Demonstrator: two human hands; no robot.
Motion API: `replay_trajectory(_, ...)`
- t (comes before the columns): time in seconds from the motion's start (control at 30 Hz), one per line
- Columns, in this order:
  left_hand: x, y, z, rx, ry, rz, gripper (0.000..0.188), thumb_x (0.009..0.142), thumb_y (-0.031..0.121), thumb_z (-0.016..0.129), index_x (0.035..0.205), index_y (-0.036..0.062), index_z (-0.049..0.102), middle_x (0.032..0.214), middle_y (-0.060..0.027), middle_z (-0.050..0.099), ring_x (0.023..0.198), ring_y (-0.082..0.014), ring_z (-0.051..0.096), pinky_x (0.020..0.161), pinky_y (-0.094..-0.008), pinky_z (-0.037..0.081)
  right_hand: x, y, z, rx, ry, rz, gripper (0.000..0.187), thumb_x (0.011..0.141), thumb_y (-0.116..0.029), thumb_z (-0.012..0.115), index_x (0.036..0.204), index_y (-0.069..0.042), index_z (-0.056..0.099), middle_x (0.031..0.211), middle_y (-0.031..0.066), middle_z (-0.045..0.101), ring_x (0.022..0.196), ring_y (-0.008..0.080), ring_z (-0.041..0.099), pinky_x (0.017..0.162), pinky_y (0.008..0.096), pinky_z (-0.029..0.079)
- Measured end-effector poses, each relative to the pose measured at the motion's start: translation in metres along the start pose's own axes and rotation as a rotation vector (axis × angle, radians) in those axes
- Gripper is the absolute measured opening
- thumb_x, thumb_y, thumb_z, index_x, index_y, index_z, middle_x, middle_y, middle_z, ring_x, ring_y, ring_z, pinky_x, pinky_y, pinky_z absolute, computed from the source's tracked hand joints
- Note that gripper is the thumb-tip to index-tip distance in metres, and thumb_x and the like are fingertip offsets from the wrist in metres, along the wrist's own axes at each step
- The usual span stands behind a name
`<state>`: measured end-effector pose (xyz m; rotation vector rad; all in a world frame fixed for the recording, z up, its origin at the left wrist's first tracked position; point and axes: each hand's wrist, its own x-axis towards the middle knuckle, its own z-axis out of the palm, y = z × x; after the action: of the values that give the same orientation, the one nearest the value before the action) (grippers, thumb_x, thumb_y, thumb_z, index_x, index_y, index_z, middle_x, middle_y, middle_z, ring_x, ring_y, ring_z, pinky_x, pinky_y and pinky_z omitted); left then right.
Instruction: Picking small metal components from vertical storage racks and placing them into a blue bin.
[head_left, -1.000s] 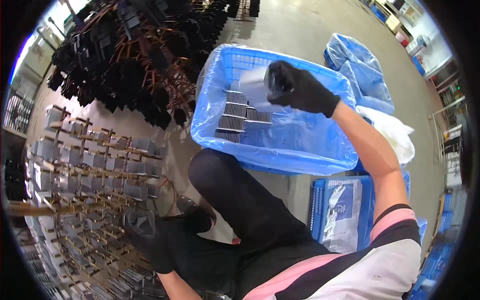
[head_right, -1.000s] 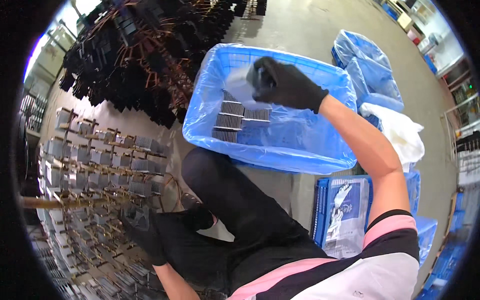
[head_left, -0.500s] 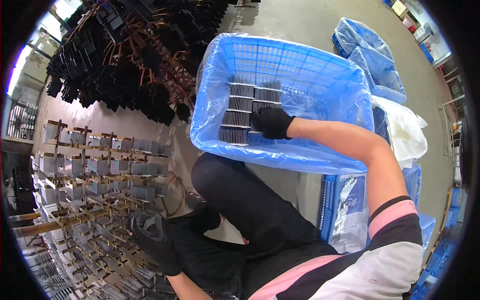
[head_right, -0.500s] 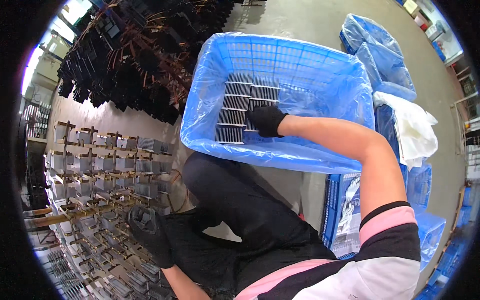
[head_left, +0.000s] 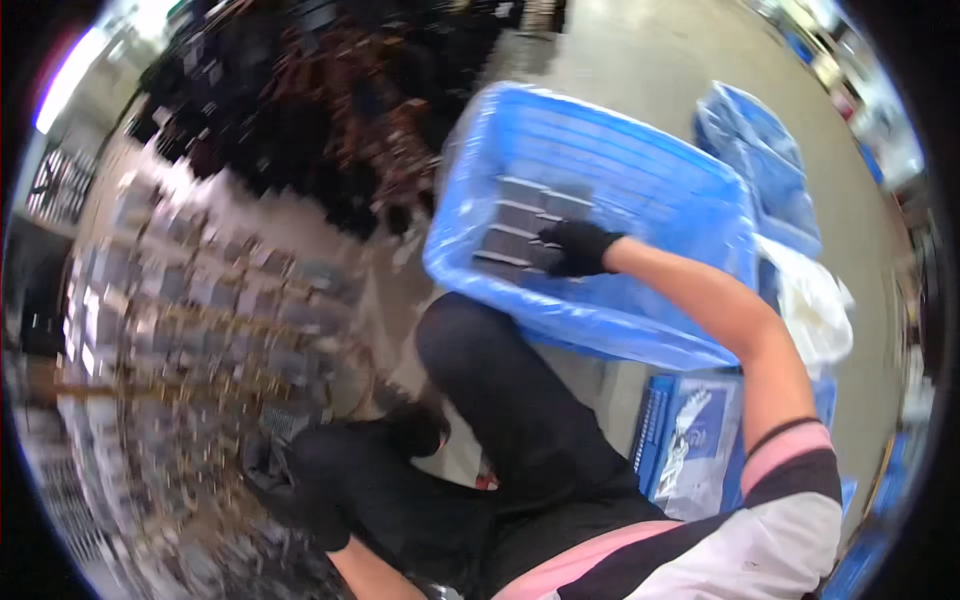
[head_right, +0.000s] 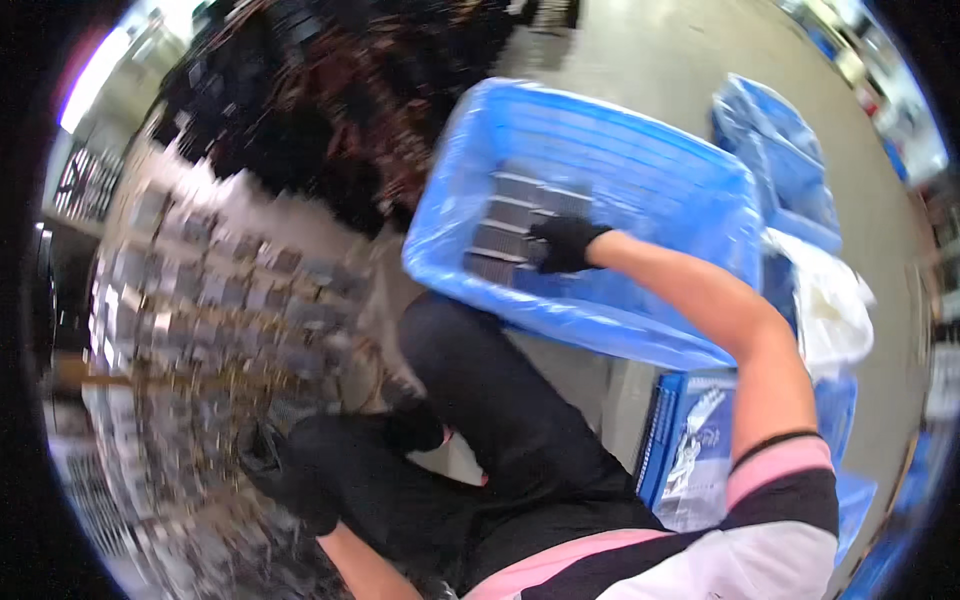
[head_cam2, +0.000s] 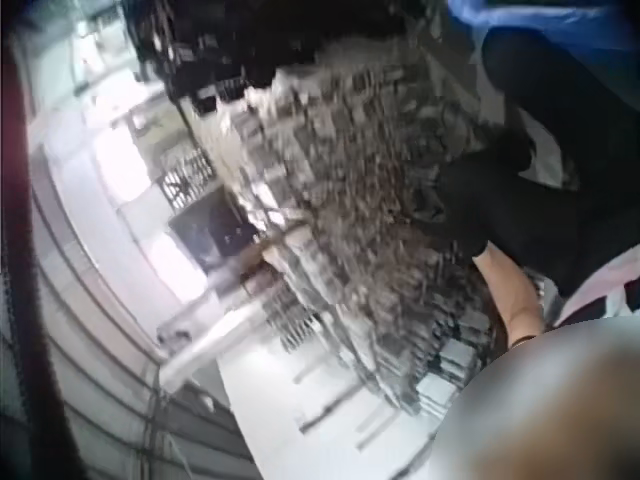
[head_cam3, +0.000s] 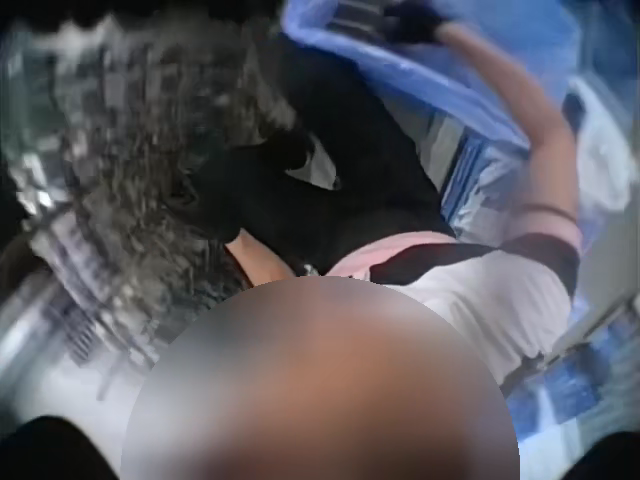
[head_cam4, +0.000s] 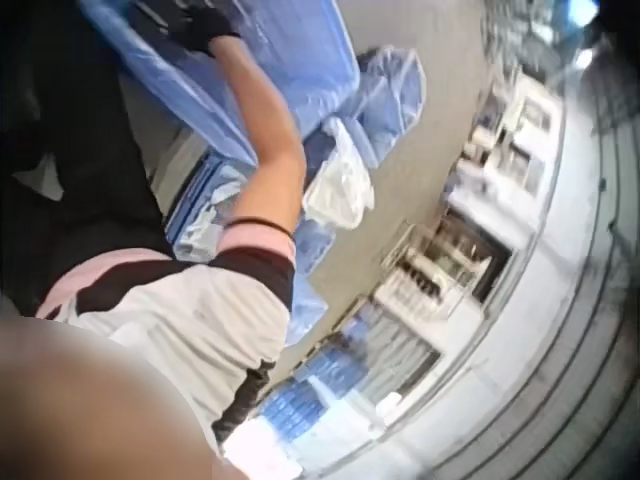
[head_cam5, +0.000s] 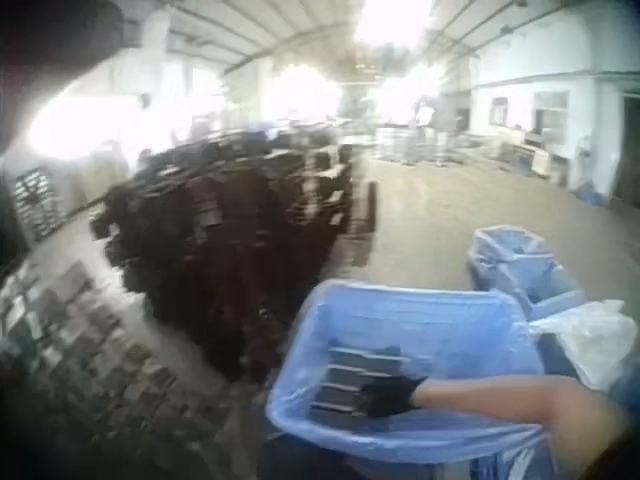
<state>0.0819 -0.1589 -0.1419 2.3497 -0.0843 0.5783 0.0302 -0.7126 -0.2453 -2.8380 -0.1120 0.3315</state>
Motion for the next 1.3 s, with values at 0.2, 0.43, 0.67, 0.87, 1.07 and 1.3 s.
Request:
replay_trajectory(0.2, -0.102, -0.164, -0.014, 0.378, -0.035, 0.146, 0.041, 0.096, 0.02, 0.059, 0.133, 0.0026, 0.053, 0.107, -0.0136, 0.064, 0.082, -0.0233, 0.063, 0.077, -0.0376, 0.051, -0.031, -0.084, -0.143, 0.344, 0.546, -0.038, 0.033, 0.093, -0.005, 0.061, 0.126, -0.002, 0.06, 0.124, 0.0132, 0.063, 0.105, 0.0186, 0.063, 0.092, 0.0337, 0.05)
replay_trajectory(0.43, -0.172, -0.246, 0.001, -0.196, -0.131, -0.69, 0.023, 0.098, 0.018, 0.056, 0.116, 0.0051, 0.06, 0.106, -0.0071, 0.066, 0.084, -0.0232, 0.061, 0.073, -0.0386, 0.05, -0.015, -0.232, -0.122, 0.256, 0.493, -0.366, 0.033, 0.089, -0.006, 0.063, 0.122, 0.0, 0.061, 0.122, 0.0158, 0.064, 0.114, 0.0271, 0.061, 0.101, 0.0385, 0.045)
replay_trajectory(0.67, -0.068, -0.219, 0.058, -0.122, -0.148, -0.59, 0.025, 0.095, 0.022, 0.061, 0.108, 0.001, 0.063, 0.095, -0.0083, 0.067, 0.083, -0.0217, 0.063, 0.072, -0.0378, 0.049, 0.04, -0.34, -0.061, 0.237, 0.279, -0.539, 0.036, 0.085, -0.013, 0.066, 0.119, -0.003, 0.062, 0.116, 0.0207, 0.062, 0.101, 0.0393, 0.06, 0.089, 0.0439, 0.048)
replay_trajectory(0.87, -0.008, -0.246, 0.071, -0.24, -0.165, -0.578, 0.028, 0.09, 0.027, 0.068, 0.1, 0.0006, 0.066, 0.089, -0.0098, 0.068, 0.078, -0.0214, 0.063, 0.068, -0.0406, 0.049, 0.058, -0.343, -0.03, 0.424, 0.227, -0.649, 0.038, 0.084, -0.013, 0.069, 0.119, -0.002, 0.06, 0.106, 0.022, 0.063, 0.088, 0.0396, 0.064, 0.078, 0.0455, 0.051)
replay_trajectory(1.07, 0.01, -0.249, 0.103, -0.401, -0.15, -0.626, 0.05, 0.078, 0.041, 0.078, 0.103, -0.0011, 0.066, 0.092, -0.0122, 0.069, 0.082, -0.0302, 0.063, 0.075, -0.0421, 0.049, 0.056, -0.339, -0.035, 0.46, 0.181, -0.565, 0.04, 0.083, -0.013, 0.07, 0.12, -0.003, 0.06, 0.103, 0.0222, 0.062, 0.088, 0.0405, 0.063, 0.077, 0.0468, 0.051)
replay_trajectory(1.3, 0.006, -0.233, 0.135, -0.021, 0.119, -0.571, 0.037, 0.079, 0.033, 0.079, 0.092, -0.0005, 0.069, 0.072, -0.008, 0.065, 0.062, -0.0185, 0.056, 0.061, -0.0402, 0.045, 0.06, -0.332, -0.03, 0.45, 0.221, -0.553, 0.039, 0.083, -0.013, 0.07, 0.12, -0.003, 0.06, 0.105, 0.0219, 0.062, 0.092, 0.0399, 0.061, 0.079, 0.046, 0.05)
